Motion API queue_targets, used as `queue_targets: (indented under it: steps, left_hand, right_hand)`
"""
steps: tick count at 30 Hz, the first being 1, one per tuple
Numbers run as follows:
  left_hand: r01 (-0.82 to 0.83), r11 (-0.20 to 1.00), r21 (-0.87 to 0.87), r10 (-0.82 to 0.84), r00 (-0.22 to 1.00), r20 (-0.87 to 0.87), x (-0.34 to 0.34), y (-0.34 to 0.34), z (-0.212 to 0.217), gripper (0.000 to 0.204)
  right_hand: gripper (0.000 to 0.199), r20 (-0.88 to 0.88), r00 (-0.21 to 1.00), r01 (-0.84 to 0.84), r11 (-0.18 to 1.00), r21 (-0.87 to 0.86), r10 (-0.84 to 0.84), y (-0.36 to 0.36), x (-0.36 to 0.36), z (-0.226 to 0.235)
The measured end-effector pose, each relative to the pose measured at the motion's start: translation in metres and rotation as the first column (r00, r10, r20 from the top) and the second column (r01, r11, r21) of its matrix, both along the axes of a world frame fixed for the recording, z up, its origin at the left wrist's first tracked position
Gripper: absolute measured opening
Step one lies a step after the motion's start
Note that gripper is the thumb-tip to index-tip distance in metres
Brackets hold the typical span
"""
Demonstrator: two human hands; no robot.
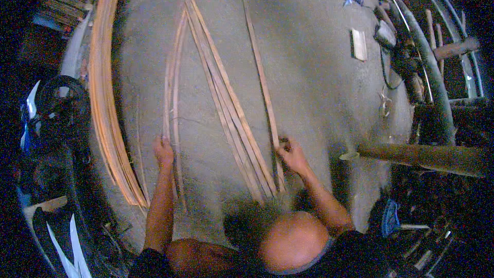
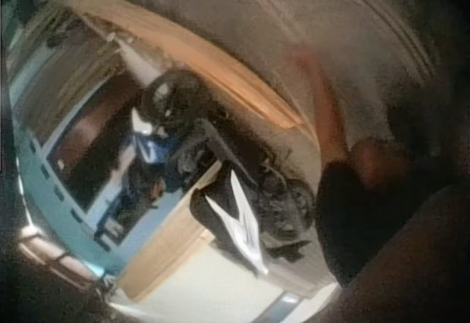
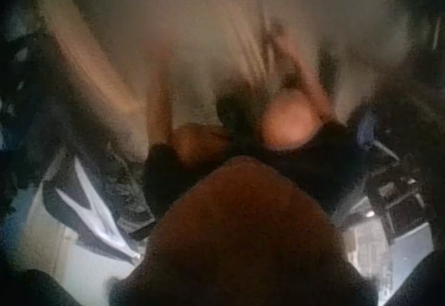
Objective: The person arranges long thin wooden strips on the floor, aligning them side by side and occasionally lifting one to inspect it. The person then moves to a rack and ties a bundle of bamboo poles with yellow string.
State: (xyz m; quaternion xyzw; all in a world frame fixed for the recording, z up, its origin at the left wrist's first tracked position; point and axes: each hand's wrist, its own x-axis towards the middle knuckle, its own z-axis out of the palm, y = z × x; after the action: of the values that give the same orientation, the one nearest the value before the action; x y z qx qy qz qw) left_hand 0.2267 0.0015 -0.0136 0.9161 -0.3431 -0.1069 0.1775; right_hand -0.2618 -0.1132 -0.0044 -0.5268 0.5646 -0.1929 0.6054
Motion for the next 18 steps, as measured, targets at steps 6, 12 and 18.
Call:
queue_targets:
  steps: [6,12,18]
  left_hand:
    - [0.018,0.991,-0.134,-0.016,1.0,0.015,-0.02,0.01,0.052,0.046]
    - [0.012,0.911,0.413,-0.014,1.0,0.001,-0.065,0.209,0.095,0.04]
    - [0.109,0.799,0.592,0.259,0.825,-0.502,-0.176,0.268,0.255,0.032]
  right_hand:
    - [0.026,-0.02,0.999,-0.04,0.998,0.044,0.041,-0.014,-0.022,0.019]
    - [0.024,-0.024,1.0,-0.004,0.986,0.166,0.008,-0.033,-0.026,0.127]
    - [0.028,-0.352,0.931,0.165,0.969,0.185,-0.091,-0.034,-0.048,0.283]
